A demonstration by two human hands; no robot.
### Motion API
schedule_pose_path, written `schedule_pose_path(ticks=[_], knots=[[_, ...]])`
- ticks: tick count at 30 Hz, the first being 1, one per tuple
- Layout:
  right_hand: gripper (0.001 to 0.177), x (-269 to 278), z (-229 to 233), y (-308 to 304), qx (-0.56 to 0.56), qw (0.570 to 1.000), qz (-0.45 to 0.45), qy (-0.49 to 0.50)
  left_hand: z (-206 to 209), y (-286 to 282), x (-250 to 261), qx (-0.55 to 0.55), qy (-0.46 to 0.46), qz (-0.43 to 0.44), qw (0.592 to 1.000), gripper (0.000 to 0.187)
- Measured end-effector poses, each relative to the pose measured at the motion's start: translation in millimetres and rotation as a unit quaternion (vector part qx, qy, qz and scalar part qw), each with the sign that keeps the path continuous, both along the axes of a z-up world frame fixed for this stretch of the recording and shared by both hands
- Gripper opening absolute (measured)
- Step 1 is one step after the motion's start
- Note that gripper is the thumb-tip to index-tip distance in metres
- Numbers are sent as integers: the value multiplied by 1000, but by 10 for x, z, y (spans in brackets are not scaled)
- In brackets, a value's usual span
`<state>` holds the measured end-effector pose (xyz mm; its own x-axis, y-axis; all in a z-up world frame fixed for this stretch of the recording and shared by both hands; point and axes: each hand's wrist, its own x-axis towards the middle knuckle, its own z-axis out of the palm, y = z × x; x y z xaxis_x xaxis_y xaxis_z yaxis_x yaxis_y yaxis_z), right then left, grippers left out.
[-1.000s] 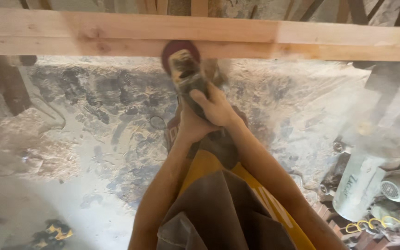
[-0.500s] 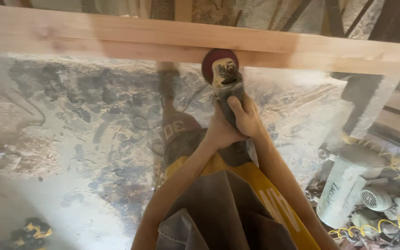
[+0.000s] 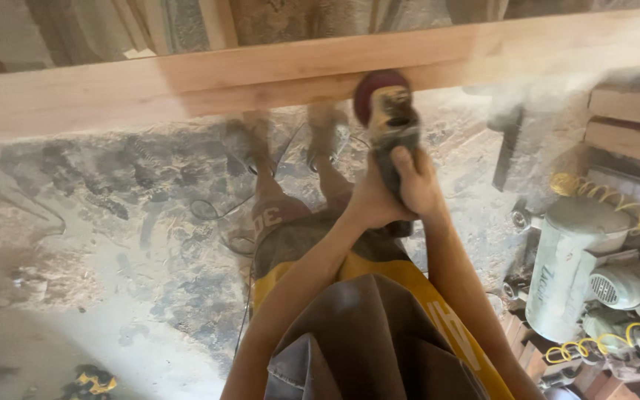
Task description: The person uses a handheld power tool with a sanding disc to smooth the edges and surface of a wooden board, moving the tool back and forth by hand.
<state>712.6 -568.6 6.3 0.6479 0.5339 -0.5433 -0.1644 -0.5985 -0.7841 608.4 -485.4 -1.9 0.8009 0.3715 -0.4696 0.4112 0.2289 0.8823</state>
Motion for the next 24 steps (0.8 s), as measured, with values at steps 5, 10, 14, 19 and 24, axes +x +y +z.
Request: schedule_pose_path(ticks=[5, 10, 14, 19, 24], knots=[[42, 174, -195, -294, 37, 995, -94, 24, -56, -43, 302, -38, 104, -112, 988, 136], [42, -187, -293, -176, 77, 995, -68, 2, -101, 115, -26, 15, 81, -94, 992, 131], [39, -694, -298, 254, 14, 997, 9, -77, -107, 419, -639, 26, 62, -37, 997, 132], [43, -1191, -135, 921, 84, 993, 74, -39, -116, 884, -1246, 69, -24, 41, 996, 130], [55, -1579, -115, 1379, -42, 989, 139, -37, -85, 1182, -1676, 61, 7, 10, 998, 95]])
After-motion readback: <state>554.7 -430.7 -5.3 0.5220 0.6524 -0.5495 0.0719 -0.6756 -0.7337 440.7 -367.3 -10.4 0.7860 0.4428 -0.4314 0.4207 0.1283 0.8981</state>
